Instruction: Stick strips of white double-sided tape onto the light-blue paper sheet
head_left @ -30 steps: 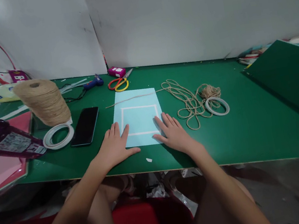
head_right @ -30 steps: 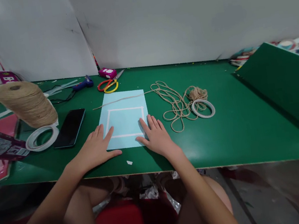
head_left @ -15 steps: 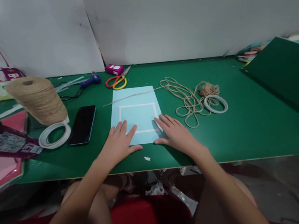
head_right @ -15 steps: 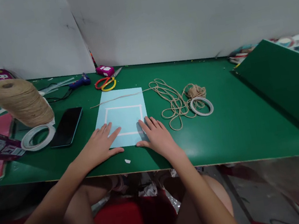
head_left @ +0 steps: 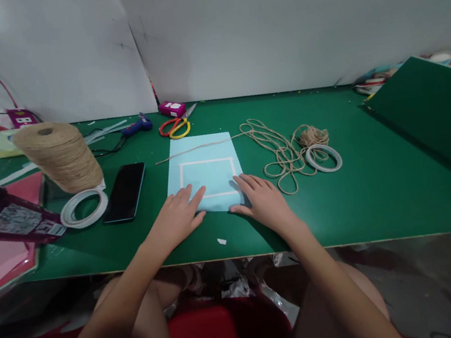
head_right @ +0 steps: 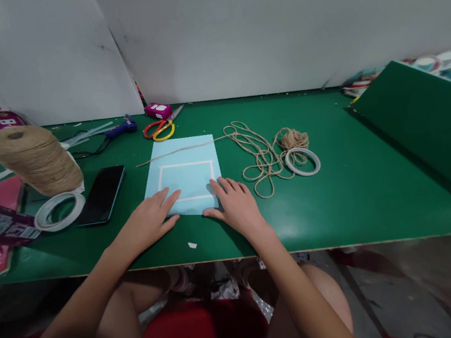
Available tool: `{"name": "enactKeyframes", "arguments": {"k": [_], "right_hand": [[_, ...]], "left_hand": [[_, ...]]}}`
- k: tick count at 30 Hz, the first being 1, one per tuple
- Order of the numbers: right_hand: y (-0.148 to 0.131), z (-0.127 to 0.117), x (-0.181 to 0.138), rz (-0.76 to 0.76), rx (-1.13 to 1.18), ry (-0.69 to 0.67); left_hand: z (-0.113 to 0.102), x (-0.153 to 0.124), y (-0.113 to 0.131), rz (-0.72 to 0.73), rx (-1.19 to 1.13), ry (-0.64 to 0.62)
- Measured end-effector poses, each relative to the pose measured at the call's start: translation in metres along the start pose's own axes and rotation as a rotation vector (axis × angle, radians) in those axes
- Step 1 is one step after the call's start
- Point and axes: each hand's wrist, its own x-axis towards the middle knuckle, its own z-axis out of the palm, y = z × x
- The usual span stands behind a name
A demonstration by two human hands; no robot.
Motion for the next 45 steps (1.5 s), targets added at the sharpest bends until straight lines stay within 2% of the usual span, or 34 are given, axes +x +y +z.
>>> {"name": "enactKeyframes", "arguments": {"k": [7, 12, 17, 26, 31, 38, 42, 45], "right_hand": [[-0.001, 0.000, 0.002, 0.000, -0.006, 0.038], [-0.002, -0.001, 0.005, 0.032, -0.008, 0.054], [0.001, -0.003, 0.007, 0.047, 0.033, 0.055], [0.004, -0.003, 0.007, 0.085, 0.092, 0.058], [0.006, -0.016, 0.008, 0.097, 0.221, 0.014], [0.028, -0.035, 0.000, 0.091, 0.423, 0.006], [0.038, -0.034, -0.003, 0.121, 0.411, 0.015], [0.035, -0.035, -0.005, 0.104, 0.405, -0.007]], "left_hand": [[-0.003, 0.001, 0.000, 0.080, -0.004, 0.048], [-0.002, 0.010, 0.002, 0.014, -0.010, 0.114], [-0.001, 0.010, 0.002, 0.021, 0.032, 0.162], [-0.013, 0.006, 0.000, -0.048, 0.022, 0.263], [-0.011, 0.007, 0.000, -0.036, 0.050, 0.309], [-0.009, -0.004, 0.014, 0.175, -0.019, 0.175], [-0.022, -0.015, 0.032, 0.285, -0.070, 0.067], [-0.034, -0.026, 0.046, 0.313, -0.082, -0.019]]}}
